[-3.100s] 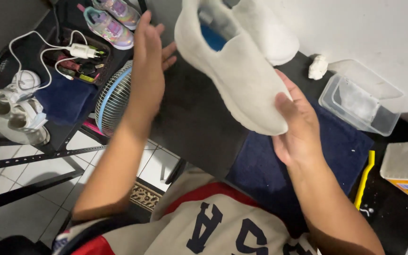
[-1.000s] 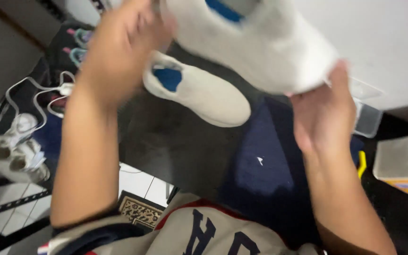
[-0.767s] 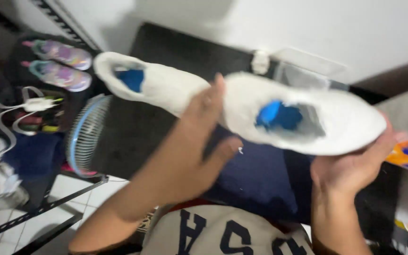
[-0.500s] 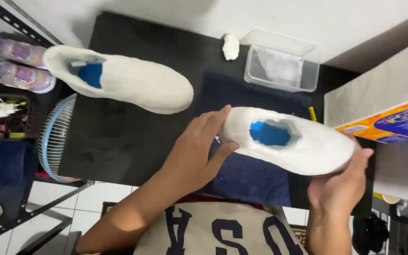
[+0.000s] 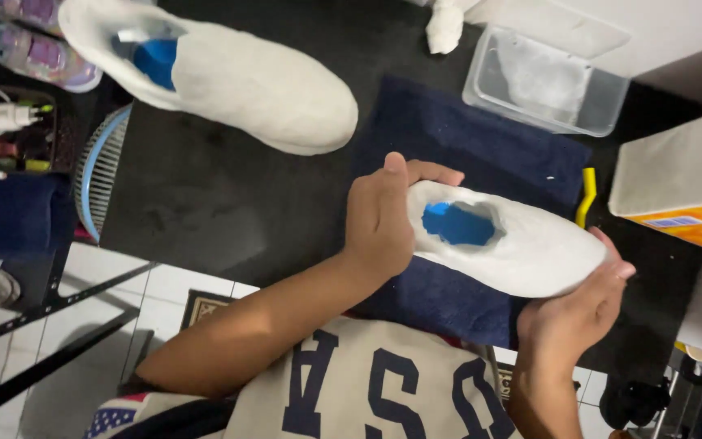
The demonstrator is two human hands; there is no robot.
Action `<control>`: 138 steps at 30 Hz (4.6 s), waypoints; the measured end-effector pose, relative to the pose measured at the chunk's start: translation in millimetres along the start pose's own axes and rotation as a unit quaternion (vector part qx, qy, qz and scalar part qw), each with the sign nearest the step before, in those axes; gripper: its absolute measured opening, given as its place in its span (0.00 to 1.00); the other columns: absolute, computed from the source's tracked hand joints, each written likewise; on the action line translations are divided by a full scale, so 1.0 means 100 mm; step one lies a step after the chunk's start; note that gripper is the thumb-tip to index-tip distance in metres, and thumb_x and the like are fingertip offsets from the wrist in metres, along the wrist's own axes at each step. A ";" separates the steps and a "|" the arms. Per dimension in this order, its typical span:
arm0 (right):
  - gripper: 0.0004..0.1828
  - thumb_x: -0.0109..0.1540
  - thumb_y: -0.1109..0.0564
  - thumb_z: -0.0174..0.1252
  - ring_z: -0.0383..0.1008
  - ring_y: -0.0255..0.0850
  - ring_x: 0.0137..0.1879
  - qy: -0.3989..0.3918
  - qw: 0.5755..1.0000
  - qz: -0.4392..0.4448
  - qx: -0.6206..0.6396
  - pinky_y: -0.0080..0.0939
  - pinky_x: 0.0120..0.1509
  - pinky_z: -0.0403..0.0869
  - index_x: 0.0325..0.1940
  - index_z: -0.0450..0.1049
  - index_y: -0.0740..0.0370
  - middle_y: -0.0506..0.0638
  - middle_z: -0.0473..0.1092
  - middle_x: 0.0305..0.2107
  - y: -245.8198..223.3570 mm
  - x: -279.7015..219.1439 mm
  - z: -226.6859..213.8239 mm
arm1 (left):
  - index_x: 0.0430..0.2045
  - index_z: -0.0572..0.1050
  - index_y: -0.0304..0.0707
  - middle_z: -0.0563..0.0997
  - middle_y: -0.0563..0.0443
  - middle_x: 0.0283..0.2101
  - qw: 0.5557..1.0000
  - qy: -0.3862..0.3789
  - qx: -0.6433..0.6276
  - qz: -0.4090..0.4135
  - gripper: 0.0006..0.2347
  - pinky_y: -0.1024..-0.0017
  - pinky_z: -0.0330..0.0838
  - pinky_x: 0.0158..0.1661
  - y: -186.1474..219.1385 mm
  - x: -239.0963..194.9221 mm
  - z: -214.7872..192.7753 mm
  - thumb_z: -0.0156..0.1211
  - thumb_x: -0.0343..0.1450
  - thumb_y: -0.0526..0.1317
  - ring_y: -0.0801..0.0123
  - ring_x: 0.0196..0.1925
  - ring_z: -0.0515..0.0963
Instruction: Wrapping a white sneaker with paper towels to assist in the drying or cleaning process
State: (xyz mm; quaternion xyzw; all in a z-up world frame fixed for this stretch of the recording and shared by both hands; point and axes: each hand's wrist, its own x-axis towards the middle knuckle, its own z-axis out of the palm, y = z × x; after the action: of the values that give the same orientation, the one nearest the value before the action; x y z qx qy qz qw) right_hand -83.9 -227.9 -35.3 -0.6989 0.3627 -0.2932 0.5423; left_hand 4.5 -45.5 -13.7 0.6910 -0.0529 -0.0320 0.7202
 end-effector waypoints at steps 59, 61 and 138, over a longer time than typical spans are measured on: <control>0.46 0.63 0.19 0.45 0.77 0.46 0.61 -0.037 0.997 -0.067 0.016 0.42 0.64 0.82 0.59 0.72 0.62 0.57 0.73 0.52 0.10 0.00 0.02 | 0.65 0.65 0.42 0.69 0.44 0.70 0.953 -0.280 0.104 0.058 0.24 0.58 0.58 0.75 -0.22 0.10 -0.85 0.59 0.75 0.47 0.55 0.75 0.67; 0.46 0.63 0.19 0.44 0.77 0.46 0.60 -0.039 0.997 -0.070 0.012 0.41 0.64 0.82 0.59 0.72 0.62 0.58 0.73 0.52 0.11 0.02 0.02 | 0.71 0.56 0.40 0.62 0.44 0.75 0.946 -0.301 0.103 0.061 0.29 0.52 0.47 0.80 -0.17 0.04 -0.83 0.56 0.76 0.50 0.52 0.80 0.60; 0.16 0.63 0.50 0.47 0.68 0.47 0.46 -0.351 0.892 -0.150 -0.242 0.55 0.62 0.63 0.51 0.66 0.60 0.50 0.66 0.38 -0.70 -0.10 0.50 | 0.72 0.42 0.30 0.78 0.41 0.17 0.866 -0.359 0.202 -0.283 0.43 0.65 0.66 0.18 1.24 0.23 0.34 0.18 0.64 0.63 0.63 0.18 0.76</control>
State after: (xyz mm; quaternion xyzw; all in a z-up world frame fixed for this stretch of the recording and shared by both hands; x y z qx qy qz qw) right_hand -36.3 -181.6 20.9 -0.9120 0.0994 -0.0096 0.3978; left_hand 19.5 -76.4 112.3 0.7475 -0.1149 -0.4689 0.4562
